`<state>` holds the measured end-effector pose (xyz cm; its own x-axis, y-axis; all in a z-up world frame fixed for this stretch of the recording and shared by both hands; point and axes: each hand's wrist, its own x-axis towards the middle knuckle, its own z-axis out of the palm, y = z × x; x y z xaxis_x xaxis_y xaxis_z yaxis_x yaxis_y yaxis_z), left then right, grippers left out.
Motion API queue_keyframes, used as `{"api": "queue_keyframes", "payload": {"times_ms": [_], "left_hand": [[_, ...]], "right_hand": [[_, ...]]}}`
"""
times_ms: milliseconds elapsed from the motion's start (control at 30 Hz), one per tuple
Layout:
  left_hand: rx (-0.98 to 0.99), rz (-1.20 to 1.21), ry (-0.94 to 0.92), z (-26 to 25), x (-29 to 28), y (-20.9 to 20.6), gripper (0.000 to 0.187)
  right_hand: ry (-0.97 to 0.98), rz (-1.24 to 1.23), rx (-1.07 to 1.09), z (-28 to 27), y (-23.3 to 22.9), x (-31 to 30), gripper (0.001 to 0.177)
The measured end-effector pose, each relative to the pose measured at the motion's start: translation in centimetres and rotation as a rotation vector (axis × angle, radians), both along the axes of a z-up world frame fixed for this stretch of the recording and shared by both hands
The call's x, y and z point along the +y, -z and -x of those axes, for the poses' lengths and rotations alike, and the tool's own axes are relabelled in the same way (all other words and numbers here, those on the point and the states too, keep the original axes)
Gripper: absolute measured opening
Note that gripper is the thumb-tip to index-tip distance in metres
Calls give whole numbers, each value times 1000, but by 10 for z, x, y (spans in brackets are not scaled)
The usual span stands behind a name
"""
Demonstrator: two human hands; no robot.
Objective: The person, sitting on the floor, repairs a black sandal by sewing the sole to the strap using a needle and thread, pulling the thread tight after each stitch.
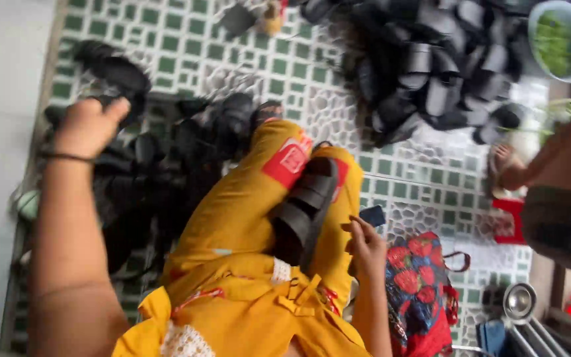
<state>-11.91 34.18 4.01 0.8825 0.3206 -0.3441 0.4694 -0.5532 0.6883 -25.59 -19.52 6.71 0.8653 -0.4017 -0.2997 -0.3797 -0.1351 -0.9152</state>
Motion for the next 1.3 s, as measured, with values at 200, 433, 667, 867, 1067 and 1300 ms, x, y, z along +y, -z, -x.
{"api": "queue_keyframes", "payload": {"times_ms": [200, 433, 667, 867, 1067, 1300], "left_hand": [[-206, -778, 621, 70, -185, -35, 31], [-677, -104, 603, 148, -292, 5, 36], [-479, -136, 708, 148, -300, 4, 53], [96, 84, 716, 132, -304, -13, 77], [324, 212, 647, 149, -304, 46, 65], [-328, -176, 738, 111, -282, -7, 37]], "right_hand": [[-382, 577, 390, -33, 7, 60, 64], [-172, 697, 223, -15, 62, 42, 50], [-181, 706, 225, -9, 72, 39, 52], [-217, 779, 146, 7, 55, 58, 51], [-250, 820, 96, 11, 49, 63, 55], [-253, 728, 175, 10, 49, 55, 59]]}}
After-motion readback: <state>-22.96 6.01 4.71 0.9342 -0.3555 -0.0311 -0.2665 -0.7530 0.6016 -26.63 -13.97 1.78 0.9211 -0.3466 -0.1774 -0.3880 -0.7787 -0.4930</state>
